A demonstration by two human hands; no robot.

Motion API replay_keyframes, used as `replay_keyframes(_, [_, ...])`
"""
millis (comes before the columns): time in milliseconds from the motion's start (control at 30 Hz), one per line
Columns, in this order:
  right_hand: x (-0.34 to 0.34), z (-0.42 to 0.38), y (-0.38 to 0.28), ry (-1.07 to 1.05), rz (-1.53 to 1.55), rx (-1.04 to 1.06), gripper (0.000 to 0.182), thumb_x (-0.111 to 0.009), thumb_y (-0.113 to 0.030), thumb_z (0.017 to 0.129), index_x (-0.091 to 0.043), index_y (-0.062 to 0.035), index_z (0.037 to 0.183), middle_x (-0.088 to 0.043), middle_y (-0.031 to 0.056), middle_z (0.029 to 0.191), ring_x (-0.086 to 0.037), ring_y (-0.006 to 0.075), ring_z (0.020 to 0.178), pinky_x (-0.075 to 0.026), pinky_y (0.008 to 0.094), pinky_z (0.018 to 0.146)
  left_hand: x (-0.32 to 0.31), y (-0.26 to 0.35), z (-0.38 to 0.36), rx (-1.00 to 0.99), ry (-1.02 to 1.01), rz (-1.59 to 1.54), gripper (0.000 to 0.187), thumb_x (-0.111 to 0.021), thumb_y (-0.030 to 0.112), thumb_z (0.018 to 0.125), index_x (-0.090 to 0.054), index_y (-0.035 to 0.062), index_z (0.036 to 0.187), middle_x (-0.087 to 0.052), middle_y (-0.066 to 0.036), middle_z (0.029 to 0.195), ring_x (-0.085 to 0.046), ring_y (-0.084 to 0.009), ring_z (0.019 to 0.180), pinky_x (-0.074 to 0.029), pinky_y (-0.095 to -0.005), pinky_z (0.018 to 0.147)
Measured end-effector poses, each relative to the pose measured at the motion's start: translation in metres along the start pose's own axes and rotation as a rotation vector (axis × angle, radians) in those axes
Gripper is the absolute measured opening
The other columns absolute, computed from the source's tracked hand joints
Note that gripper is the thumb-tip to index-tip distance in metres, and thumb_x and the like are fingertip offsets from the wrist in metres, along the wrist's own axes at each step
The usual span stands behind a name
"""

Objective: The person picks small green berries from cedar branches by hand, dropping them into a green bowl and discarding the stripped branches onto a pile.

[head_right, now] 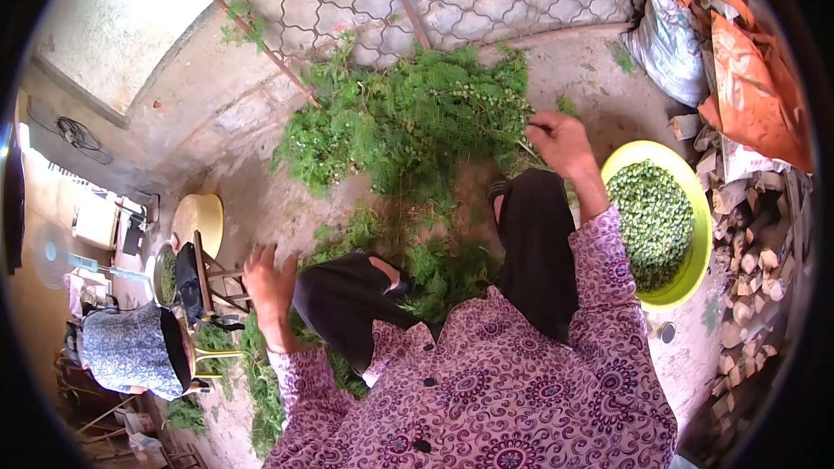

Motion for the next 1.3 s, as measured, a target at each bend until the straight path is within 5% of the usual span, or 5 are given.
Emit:
replay_keyframes(433, [-0.239, 0.034, 0.021, -0.634, -0.299, 0.258, 0.029, -0.057, -0.028, 0.068, -0.062, -0.0027, 0.081, -0.061, 0.0147, 0.077, -0.058, 0.0298, 0.071, -0.046, 0.0372, 0.066, -0.071, 0.070, 0.096, -0.183, -0.085, -0.470, 0.036, -0.066, 0.020, 0.069, -0.059, 0.0016, 0.099, -0.055, -0.020, 0.105, -0.052, -0.0342, 0.096, -0.043, -0.0378, 0.081])
replay_keyframes(600, [-0.340, 0.003, 0.098, -0.908, -0.299, -0.142, 0.038, -0.056, -0.030, 0.069, -0.062, -0.0026, 0.094, -0.061, 0.0171, 0.089, -0.058, 0.0289, 0.078, -0.045, 0.0379, 0.071, -0.068, 0.052, 0.095, -0.152, -0.099, -0.425, 0.035, -0.065, 0.018, 0.069, -0.058, 0.0000, 0.098, -0.055, -0.020, 0.104, -0.053, -0.0349, 0.094, -0.043, -0.0384, 0.080])
replay_keyframes(833, [-0.421, -0.009, 0.131, -0.828, -0.136, -0.335, 0.050, -0.058, -0.034, 0.074, -0.052, -0.0028, 0.113, -0.053, 0.0174, 0.111, -0.053, 0.0290, 0.099, -0.043, 0.0335, 0.083, -0.063, 0.047, 0.099, -0.150, -0.103, -0.471, 0.039, -0.067, 0.014, 0.067, -0.053, -0.0007, 0.100, -0.053, -0.020, 0.100, -0.052, -0.0370, 0.088, -0.043, -0.0408, 0.074])
replay_keyframes(1100, [-0.473, -0.012, 0.140, -0.656, 0.445, -1.068, 0.062, -0.057, -0.039, 0.078, -0.035, -0.0114, 0.129, -0.029, 0.0079, 0.136, -0.036, 0.0239, 0.119, -0.034, 0.0354, 0.093, -0.071, 0.040, 0.114, -0.091, -0.154, -0.534, 0.039, -0.067, 0.014, 0.066, -0.052, -0.0009, 0.099, -0.054, -0.019, 0.098, -0.054, -0.0357, 0.085, -0.045, -0.0397, 0.071])
replay_keyframes(1300, [-0.476, -0.009, 0.171, -0.503, 0.517, -1.006, 0.030, -0.055, -0.027, 0.083, -0.053, -0.0028, 0.100, -0.053, 0.0102, 0.102, -0.051, 0.0183, 0.087, -0.042, 0.0308, 0.073, -0.068, 0.031, 0.118, -0.025, -0.138, -0.522, 0.035, -0.067, 0.015, 0.067, -0.057, -0.0011, 0.097, -0.057, -0.019, 0.098, -0.056, -0.0346, 0.086, -0.046, -0.0370, 0.072])
Point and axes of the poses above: each hand's wrist, its own z-axis towards the middle knuckle, its own x-axis out of the back of the hand, y = z × x, the point moved 6 cm from there along z, towards the middle knuckle
